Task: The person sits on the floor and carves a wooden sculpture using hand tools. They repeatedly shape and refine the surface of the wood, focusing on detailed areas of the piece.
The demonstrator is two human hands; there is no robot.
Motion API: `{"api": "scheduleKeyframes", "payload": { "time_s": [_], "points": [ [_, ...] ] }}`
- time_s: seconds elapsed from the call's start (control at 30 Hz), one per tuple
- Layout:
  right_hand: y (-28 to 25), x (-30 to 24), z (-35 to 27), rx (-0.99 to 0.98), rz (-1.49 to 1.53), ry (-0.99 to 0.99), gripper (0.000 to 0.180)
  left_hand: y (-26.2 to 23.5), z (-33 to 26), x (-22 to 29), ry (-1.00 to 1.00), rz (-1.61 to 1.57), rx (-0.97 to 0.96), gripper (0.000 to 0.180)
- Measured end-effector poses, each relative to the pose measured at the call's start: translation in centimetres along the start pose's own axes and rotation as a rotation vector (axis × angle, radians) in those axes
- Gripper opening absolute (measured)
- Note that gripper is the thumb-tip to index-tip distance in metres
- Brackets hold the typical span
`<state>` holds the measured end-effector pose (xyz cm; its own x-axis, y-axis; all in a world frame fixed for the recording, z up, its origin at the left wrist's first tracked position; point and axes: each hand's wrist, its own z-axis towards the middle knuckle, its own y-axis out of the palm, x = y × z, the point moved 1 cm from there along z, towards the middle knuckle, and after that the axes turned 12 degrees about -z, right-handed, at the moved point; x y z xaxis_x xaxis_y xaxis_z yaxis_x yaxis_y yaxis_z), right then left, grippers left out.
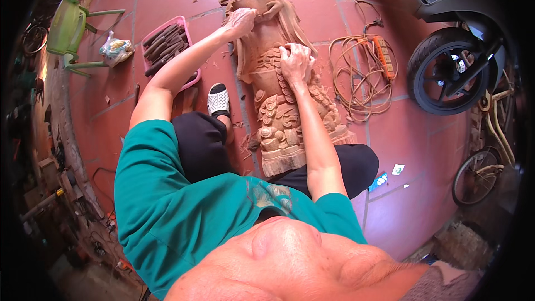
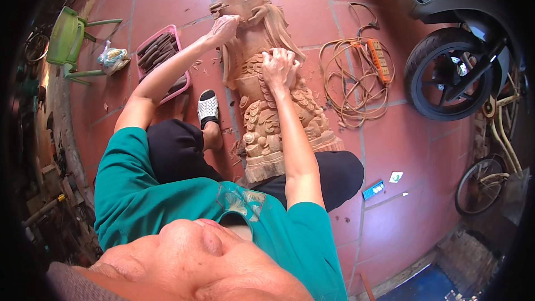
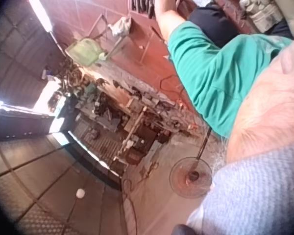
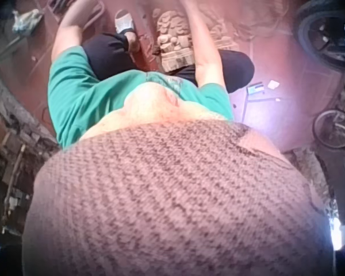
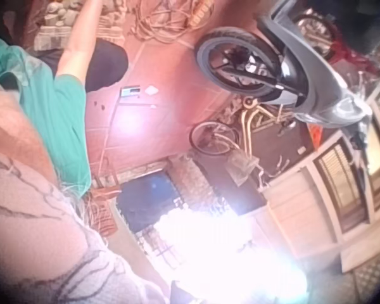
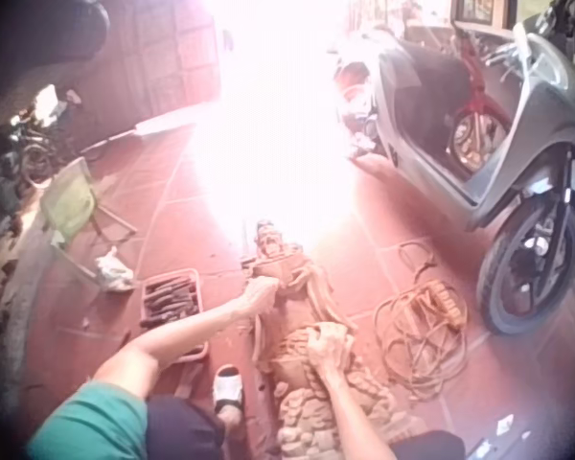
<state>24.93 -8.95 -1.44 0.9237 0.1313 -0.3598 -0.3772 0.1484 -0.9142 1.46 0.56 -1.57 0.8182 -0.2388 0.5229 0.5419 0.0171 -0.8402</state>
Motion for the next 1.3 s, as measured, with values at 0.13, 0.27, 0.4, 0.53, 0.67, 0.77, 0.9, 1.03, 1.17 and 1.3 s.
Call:
{"api": "scheduleKeyframes", "payload": {
  "time_s": [0.13,0.27,0.4,0.53,0.67,0.77,0.9,1.03,1.17,1.3],
  "points": [
    [0.1,-0.4,-0.2,-0.005,0.003,-0.013,0.028,-1.9,1.4,-0.7,-0.206,-0.155,-0.078,0.026],
    [0.0,-0.5,0.4,0.008,-0.020,-0.027,0.028,-1.5,1.3,-1.9,0.060,-0.096,-0.003,0.024],
    [-0.1,-0.3,0.6,0.016,0.004,-0.032,0.028,-1.1,-0.3,-2.8,0.198,0.072,-0.030,0.024],
    [-0.1,-0.4,0.5,-0.011,-0.014,-0.023,0.028,-1.9,-0.3,-3.3,0.119,0.245,-0.102,0.026],
    [0.0,-0.3,0.5,0.000,0.002,-0.015,0.029,-2.4,0.1,-1.0,-0.030,0.272,-0.147,0.024],
    [0.0,-0.2,0.6,-0.001,-0.013,-0.013,0.029,-3.5,0.6,-0.3,-0.113,0.231,-0.143,0.022],
    [0.0,-0.7,0.5,0.001,-0.047,-0.016,0.029,-3.4,0.7,-1.5,-0.072,0.095,-0.114,0.021],
    [-0.4,-0.8,0.4,-0.028,-0.024,-0.010,0.028,-1.9,0.8,-1.5,0.106,0.137,-0.030,0.010],
    [0.0,-0.5,0.5,0.002,-0.036,-0.023,0.029,-2.5,0.8,-2.0,0.187,0.302,-0.070,0.010],
    [0.0,-0.2,0.4,-0.003,-0.023,-0.028,0.030,-3.9,2.0,0.5,-0.035,0.467,-0.303,0.017]
  ]
}}
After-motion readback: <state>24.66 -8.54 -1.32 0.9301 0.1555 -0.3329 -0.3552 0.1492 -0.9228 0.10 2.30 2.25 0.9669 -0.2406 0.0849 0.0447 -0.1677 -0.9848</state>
